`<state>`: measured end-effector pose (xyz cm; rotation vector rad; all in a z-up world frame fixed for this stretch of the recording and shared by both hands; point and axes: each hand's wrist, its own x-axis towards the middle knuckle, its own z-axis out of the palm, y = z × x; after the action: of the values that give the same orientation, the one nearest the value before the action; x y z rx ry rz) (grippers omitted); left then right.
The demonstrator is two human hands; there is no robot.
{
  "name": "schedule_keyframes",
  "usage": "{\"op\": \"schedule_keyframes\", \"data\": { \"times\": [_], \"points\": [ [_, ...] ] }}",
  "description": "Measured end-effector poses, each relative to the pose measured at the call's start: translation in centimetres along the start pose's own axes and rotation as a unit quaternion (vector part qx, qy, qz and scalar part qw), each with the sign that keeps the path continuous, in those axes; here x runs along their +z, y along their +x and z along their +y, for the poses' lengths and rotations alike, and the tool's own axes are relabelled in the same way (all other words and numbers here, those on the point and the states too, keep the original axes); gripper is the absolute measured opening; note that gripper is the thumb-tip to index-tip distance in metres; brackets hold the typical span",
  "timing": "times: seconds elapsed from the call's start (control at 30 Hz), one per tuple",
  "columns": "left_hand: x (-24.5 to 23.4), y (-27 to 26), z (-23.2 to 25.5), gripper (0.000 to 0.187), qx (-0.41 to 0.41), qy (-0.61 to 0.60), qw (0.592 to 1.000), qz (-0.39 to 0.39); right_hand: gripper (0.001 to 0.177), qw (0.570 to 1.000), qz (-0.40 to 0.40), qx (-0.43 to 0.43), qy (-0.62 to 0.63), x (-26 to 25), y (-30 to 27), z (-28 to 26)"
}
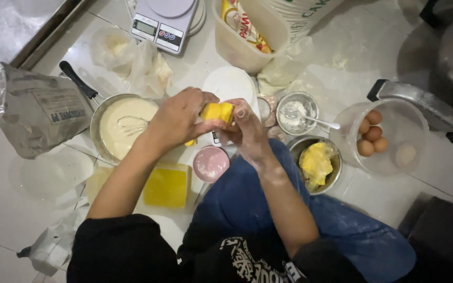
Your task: Preparing ingredients by cracking eggs and scooping butter, then pouring liquid into a stand mixer.
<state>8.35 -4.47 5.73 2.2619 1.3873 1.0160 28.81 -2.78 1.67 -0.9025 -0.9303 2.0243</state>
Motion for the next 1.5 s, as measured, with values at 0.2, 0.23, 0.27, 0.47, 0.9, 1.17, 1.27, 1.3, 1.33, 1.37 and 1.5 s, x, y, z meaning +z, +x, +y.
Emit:
{"op": "schedule_keyframes", "data": {
  "times": [0.2,0.23,0.27,0.47,0.9,1.17,1.27,1.3,1.33,1.37,1.5],
  "points": [
    [1.9,1.2,3.6,0.054,-0.075,0.094,0.992,0.025,0.060,0.925,0.068,-0.252,-0.277,-3.2,-2.5,-0.5],
    [1.4,1.6,5.4,0.065,-0.225,0.013,0.972,-0.063,0.067,0.844,0.095,-0.344,-0.399,-4.2,-2.8,-0.8],
    [0.6,1.8,5.8,0.065,-0.221,0.012,0.973,-0.065,0.067,0.843,0.100,-0.346,-0.399,-4.0,-3.7,-1.6],
    [-2.6,4.2,11.3,0.097,-0.133,-0.371,0.916,-0.080,0.070,0.993,0.074,-0.073,-0.061,-3.9,-7.3,-3.7],
    [-1.4,7.7,19.5,0.051,0.015,-0.213,0.971,-0.106,0.062,0.955,0.079,-0.194,-0.208,-10.6,-15.2,-6.9],
    [2.8,8.7,21.2,0.051,-0.122,-0.088,0.969,-0.194,0.047,0.769,0.147,-0.413,-0.466,-9.3,-19.2,-12.5],
    [2.5,9.4,22.4,0.070,-0.075,-0.110,0.976,-0.175,0.058,0.809,0.156,-0.390,-0.412,-10.5,-19.8,-12.0],
    [2.6,9.5,22.5,0.053,-0.012,-0.160,0.974,-0.158,0.057,0.809,0.153,-0.395,-0.407,-10.7,-20.0,-12.0],
    [2.7,9.6,22.8,0.039,0.048,-0.210,0.966,-0.140,0.056,0.810,0.148,-0.400,-0.402,-10.9,-20.2,-12.0],
    [3.0,9.6,22.7,0.039,0.049,-0.210,0.966,-0.142,0.056,0.810,0.150,-0.400,-0.402,-10.7,-20.3,-12.3],
    [4.9,9.4,21.8,0.035,-0.068,-0.197,0.966,-0.150,0.043,0.702,0.192,-0.470,-0.498,-10.4,-20.7,-12.5]
  ]
}}
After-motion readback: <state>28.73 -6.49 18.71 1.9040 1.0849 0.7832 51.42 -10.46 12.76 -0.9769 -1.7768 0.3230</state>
